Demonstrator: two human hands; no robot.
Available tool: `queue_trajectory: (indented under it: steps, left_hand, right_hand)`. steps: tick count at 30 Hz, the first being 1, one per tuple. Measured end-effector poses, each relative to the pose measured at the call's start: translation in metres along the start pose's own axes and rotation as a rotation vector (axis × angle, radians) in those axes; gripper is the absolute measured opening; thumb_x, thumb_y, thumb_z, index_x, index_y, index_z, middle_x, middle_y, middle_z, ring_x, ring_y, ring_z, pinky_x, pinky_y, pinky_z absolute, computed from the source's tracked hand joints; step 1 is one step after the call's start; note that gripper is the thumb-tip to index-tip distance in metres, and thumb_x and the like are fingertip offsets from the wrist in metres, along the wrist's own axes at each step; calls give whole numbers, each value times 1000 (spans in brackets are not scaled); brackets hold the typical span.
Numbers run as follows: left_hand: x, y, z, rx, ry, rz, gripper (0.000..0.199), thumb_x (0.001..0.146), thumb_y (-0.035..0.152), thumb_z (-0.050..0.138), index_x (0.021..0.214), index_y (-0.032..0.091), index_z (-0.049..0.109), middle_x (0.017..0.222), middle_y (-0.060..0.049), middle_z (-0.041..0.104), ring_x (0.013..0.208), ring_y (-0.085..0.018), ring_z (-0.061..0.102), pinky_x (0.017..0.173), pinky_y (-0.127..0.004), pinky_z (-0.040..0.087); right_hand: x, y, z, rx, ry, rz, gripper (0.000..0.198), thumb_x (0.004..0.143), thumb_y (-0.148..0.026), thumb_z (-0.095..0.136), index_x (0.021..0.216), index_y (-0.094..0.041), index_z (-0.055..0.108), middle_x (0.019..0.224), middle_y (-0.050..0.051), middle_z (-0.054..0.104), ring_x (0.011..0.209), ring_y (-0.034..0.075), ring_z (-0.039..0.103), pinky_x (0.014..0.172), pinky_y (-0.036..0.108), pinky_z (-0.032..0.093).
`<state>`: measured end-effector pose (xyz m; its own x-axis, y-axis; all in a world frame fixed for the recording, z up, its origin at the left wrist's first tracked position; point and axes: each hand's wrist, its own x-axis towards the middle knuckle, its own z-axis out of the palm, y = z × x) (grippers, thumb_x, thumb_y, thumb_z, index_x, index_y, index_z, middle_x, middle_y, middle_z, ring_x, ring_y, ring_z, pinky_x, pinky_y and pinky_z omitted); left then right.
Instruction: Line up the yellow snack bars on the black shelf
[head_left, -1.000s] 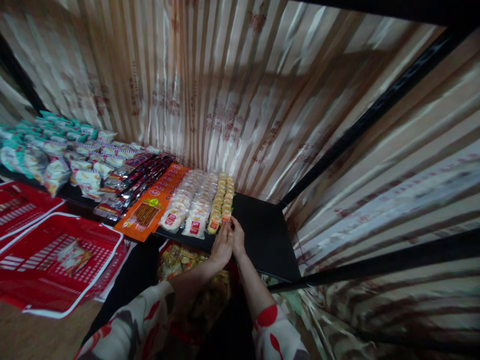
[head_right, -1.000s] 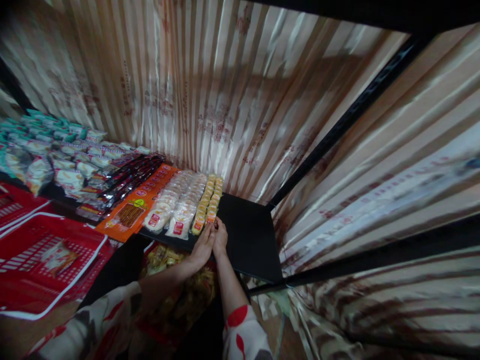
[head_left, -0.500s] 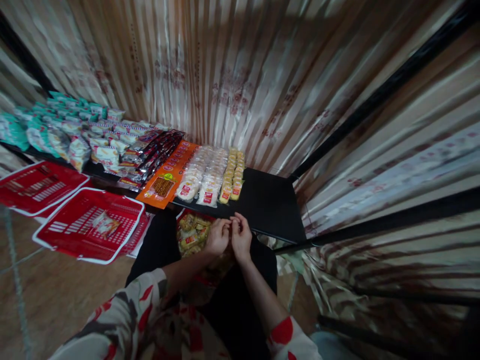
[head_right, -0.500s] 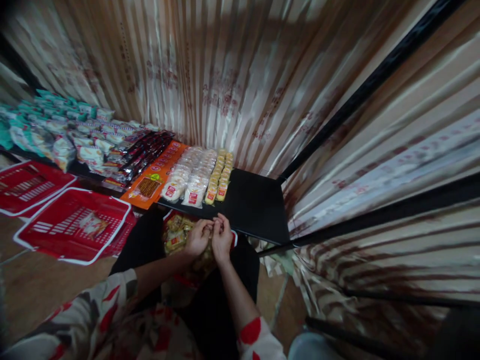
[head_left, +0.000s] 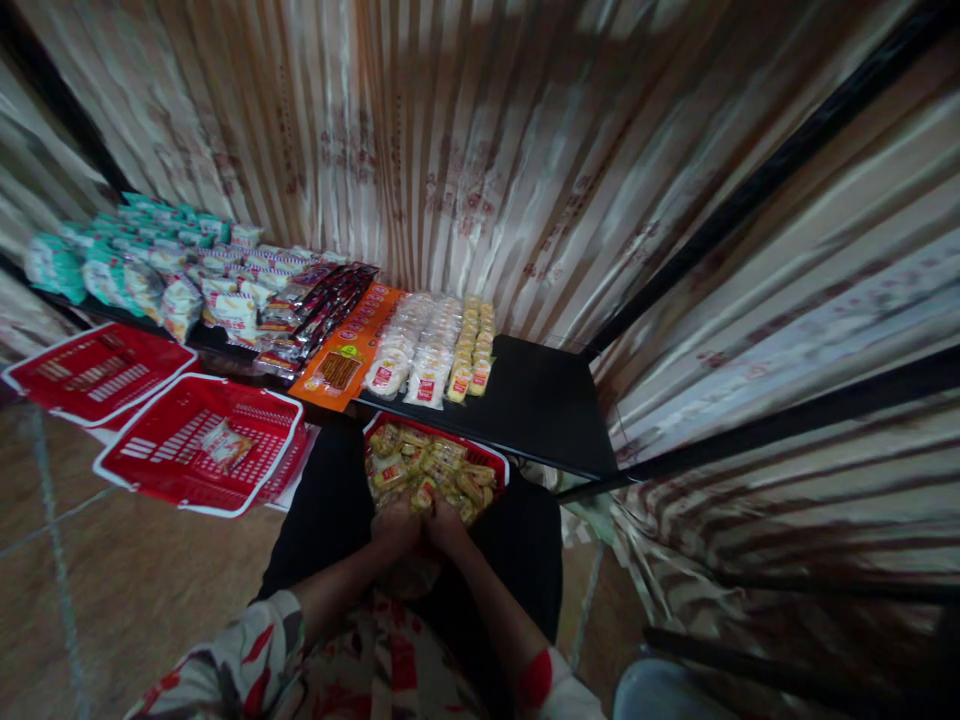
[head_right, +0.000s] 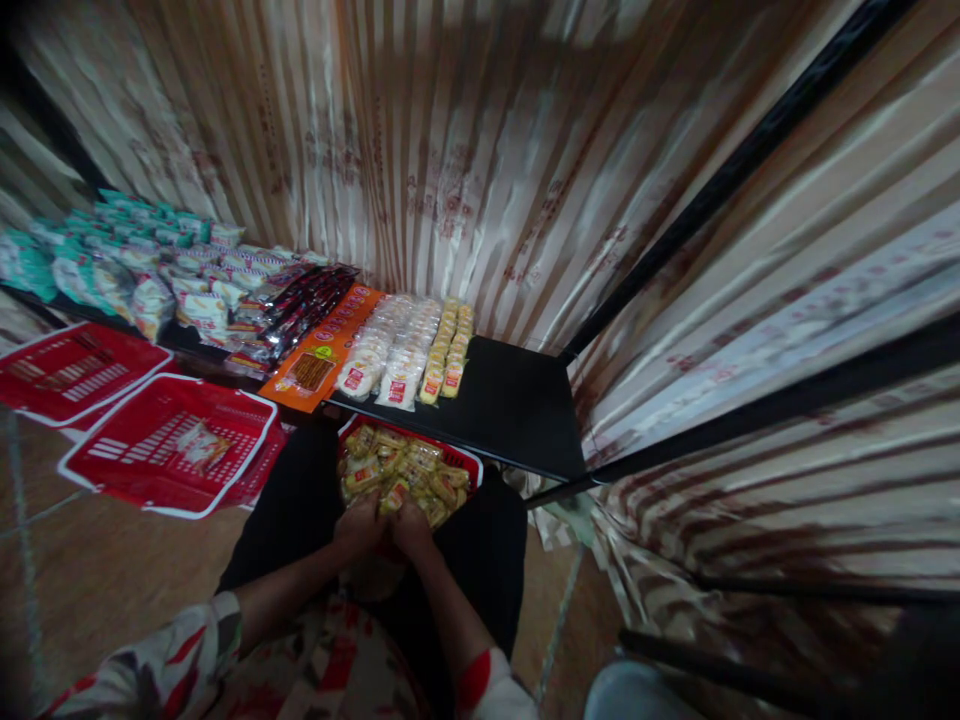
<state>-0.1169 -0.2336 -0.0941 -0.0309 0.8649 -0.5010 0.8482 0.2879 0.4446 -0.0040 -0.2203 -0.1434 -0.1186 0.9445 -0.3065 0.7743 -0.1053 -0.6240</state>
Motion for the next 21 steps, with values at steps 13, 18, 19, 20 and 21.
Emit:
queue_trajectory:
  steps: [13, 18, 19, 20, 21]
  left_hand:
    - [24, -4, 9, -21, 60, 63, 39, 80, 18, 46, 119, 17, 53, 126, -7, 53, 109, -16, 55, 94, -22, 38]
    - [26, -7, 7, -85, 82, 136, 37, 80, 13, 44, 115, 16, 55, 121, -7, 55, 109, -14, 53, 97, -22, 36]
    - [26, -7, 5, -98, 87, 166, 36, 80, 13, 44, 114, 16, 56, 119, -7, 56, 109, -14, 53, 97, -23, 36]
    - [27, -8, 3, -109, 86, 208, 36, 79, 12, 45, 113, 16, 57, 117, -8, 56, 109, -15, 53, 97, -23, 36]
    - [28, -8, -1, -116, 77, 264, 36, 77, 11, 45, 111, 16, 58, 115, -8, 57, 108, -15, 53, 97, -24, 36]
  right_hand:
    - [-3, 3, -17, 164, -97, 4, 31, 80, -13, 38, 96, -17, 64, 79, 4, 69, 74, 16, 63, 68, 25, 47]
    - [-6, -7, -39, -23, -39, -48, 35, 73, -10, 44, 100, -14, 66, 97, 11, 69, 91, 22, 62, 83, 30, 46]
    - [-7, -9, -44, -47, -11, -69, 41, 71, -9, 46, 108, -14, 63, 107, 12, 66, 100, 23, 60, 88, 31, 44]
    - [-8, -11, -49, -57, 4, -100, 49, 70, -8, 47, 116, -14, 59, 117, 13, 61, 109, 24, 56, 93, 33, 42]
    - [-9, -12, -54, -57, 0, -139, 56, 68, -8, 48, 123, -15, 54, 126, 13, 56, 117, 23, 51, 98, 33, 38]
